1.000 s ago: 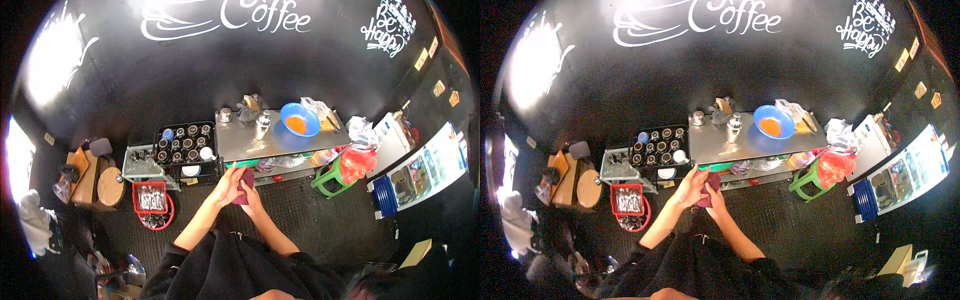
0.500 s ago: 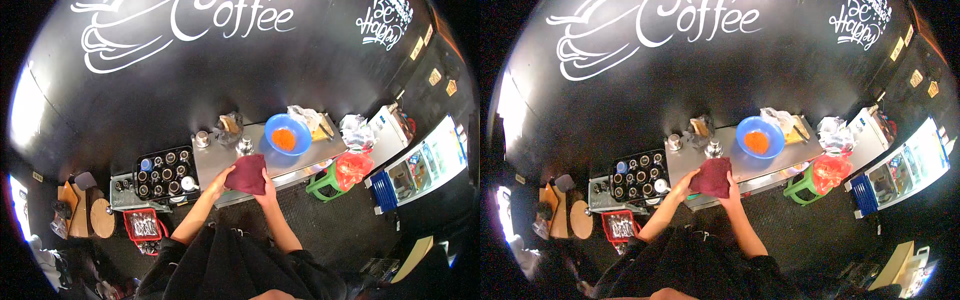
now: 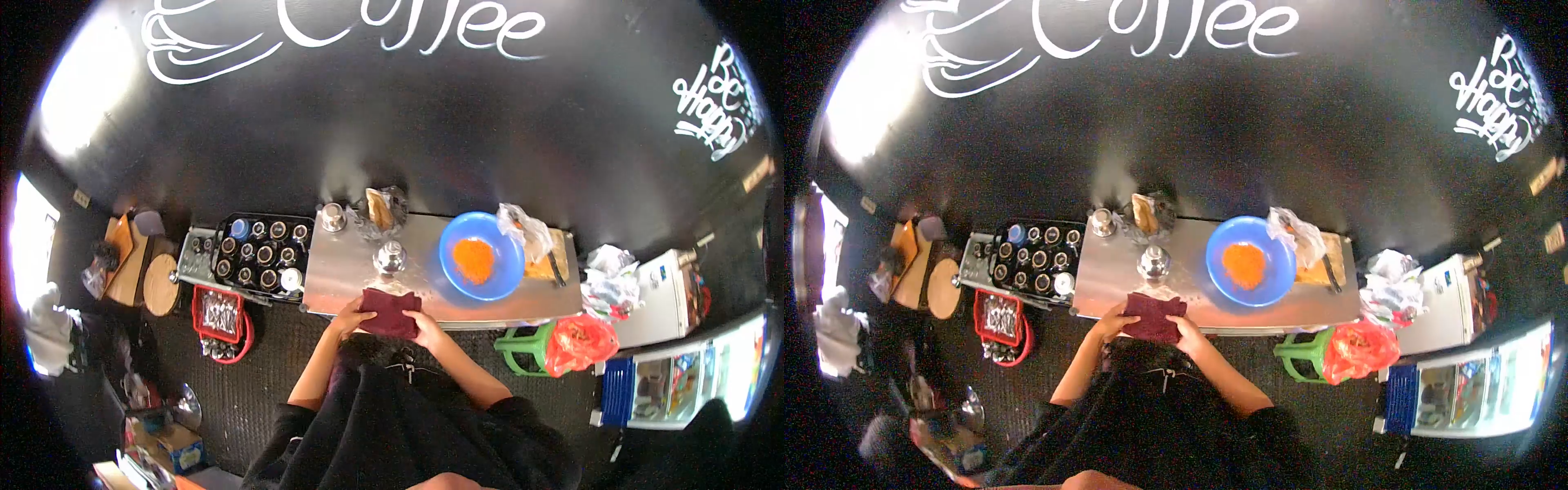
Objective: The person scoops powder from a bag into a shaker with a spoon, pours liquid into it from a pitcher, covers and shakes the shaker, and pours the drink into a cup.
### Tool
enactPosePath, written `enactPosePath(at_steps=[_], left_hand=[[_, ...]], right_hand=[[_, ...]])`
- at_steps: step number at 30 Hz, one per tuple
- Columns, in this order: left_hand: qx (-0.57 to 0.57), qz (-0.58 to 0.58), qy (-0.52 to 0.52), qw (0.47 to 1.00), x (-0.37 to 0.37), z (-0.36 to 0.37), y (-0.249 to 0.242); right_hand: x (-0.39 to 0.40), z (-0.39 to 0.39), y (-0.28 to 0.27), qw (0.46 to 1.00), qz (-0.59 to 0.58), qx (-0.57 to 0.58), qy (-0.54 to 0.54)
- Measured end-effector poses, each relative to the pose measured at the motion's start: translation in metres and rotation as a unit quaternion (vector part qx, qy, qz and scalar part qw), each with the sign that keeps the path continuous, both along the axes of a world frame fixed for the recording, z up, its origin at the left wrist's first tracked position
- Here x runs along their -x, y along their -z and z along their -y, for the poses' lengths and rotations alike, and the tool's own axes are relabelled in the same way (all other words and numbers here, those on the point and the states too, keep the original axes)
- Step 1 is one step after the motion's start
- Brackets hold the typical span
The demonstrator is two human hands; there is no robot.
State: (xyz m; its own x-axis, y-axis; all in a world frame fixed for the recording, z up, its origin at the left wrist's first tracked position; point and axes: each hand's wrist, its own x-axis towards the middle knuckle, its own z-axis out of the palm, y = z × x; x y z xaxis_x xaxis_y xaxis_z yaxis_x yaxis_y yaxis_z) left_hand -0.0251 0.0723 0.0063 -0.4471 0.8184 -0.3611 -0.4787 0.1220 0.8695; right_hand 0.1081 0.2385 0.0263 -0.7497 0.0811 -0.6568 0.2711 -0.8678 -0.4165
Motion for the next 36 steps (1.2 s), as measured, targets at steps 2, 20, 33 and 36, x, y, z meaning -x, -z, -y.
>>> enactPosePath(at_steps=[2, 20, 33, 36], left_hand=[[0.015, 0.011, -0.04, 0.999, 0.011, 0.013, 0.004], [0.146, -0.322, -0.189, 0.916, 0.085, 0.063, 0.116], [0.431, -0.583, 0.1, 0.681, 0.026, 0.04, 0.051], [0.461, -0.583, 0.111, 0.66, 0.023, 0.039, 0.044]], right_hand=[[0.015, 0.002, 0.02, 0.994, -0.041, 0.066, -0.078], [0.103, 0.036, 0.054, 0.967, 0.049, -0.218, -0.127], [0.085, 0.065, 0.069, 0.373, -0.139, -0.822, -0.407], [0.085, 0.066, 0.074, 0.375, -0.156, -0.837, -0.367]])
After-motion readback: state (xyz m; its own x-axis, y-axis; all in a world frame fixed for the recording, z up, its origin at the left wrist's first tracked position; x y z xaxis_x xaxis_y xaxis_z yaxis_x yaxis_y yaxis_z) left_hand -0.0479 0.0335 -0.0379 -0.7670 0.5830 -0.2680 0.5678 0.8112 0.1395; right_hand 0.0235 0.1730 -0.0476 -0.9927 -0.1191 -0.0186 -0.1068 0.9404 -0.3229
